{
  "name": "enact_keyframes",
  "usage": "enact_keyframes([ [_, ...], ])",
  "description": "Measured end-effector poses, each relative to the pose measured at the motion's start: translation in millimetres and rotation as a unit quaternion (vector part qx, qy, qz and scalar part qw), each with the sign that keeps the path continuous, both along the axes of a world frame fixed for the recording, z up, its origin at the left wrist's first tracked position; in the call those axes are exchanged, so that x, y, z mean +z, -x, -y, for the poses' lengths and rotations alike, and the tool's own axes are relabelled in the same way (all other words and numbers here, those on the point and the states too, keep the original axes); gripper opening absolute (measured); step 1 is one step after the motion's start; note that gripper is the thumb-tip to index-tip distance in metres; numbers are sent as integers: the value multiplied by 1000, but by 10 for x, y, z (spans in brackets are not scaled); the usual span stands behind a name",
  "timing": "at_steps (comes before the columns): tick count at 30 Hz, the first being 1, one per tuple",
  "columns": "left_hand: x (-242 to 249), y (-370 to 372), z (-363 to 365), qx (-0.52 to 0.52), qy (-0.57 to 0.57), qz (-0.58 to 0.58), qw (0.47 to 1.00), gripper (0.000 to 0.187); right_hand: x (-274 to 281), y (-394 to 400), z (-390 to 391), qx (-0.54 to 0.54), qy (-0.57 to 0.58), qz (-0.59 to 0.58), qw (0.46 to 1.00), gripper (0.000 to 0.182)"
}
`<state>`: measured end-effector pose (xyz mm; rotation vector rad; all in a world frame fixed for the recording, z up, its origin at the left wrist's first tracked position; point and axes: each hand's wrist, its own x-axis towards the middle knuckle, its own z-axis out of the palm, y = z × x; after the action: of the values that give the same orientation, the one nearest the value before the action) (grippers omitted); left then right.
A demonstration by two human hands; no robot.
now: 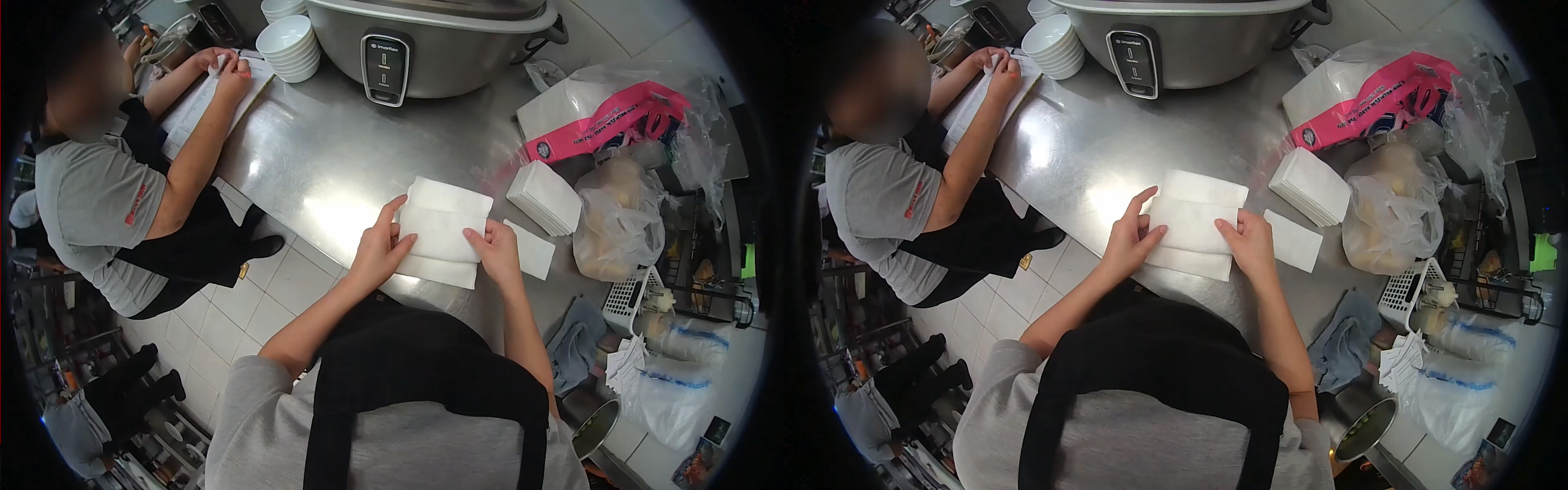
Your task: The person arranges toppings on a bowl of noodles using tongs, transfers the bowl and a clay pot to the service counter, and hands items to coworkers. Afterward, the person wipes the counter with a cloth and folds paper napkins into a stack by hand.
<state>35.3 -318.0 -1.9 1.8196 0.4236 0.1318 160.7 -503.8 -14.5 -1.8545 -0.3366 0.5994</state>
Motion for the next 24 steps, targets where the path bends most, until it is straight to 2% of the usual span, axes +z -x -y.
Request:
enact_keyframes([
  [4, -13, -19, 23, 10, -34, 19, 999, 63, -78, 11, 7, -21, 27, 17, 999, 18],
  [8, -27, -20, 38, 18, -57, 26, 998, 65, 17, 53, -32, -30, 4, 28, 999, 17],
  [10, -8, -19, 41, 16, -63, 22, 998, 65, 26, 27, -39, -23, 76, 65, 995, 16],
  [14, -63, -12, 50, 20, -76, 30, 996, 66, -227, -31, 24, -9, 84, 101, 991, 16],
  [16, -161, 5, 50, 19, -133, 52, 990, 63, -379, -46, 19, -33, 24, 169, 985, 18],
  [17, -276, 7, 45, 26, -201, 80, 976, 59, -389, -46, -38, -45, -13, 159, 986, 19],
  [18, -184, 36, 43, 26, -248, 43, 967, 57, -390, -25, -68, -52, -50, 144, 987, 20],
  [19, -200, 14, 11, 22, -337, 123, 933, 57, -376, -33, -48, -29, -26, 140, 989, 21],
  [20, -126, -8, 2, -14, -357, 64, 932, 58, -344, -82, -40, -9, -2, 142, 990, 22],
  [21, -21, -29, 40, -2, -417, 74, 906, 54, -303, -97, -39, 5, 25, 153, 988, 22],
  [22, 16, -84, 64, -7, -510, 107, 853, 51, -258, -103, -44, 14, 58, 163, 985, 22],
  [24, 66, -178, 158, -102, -574, 124, 803, 50, -151, -92, -78, 24, 78, 161, 984, 22],
])
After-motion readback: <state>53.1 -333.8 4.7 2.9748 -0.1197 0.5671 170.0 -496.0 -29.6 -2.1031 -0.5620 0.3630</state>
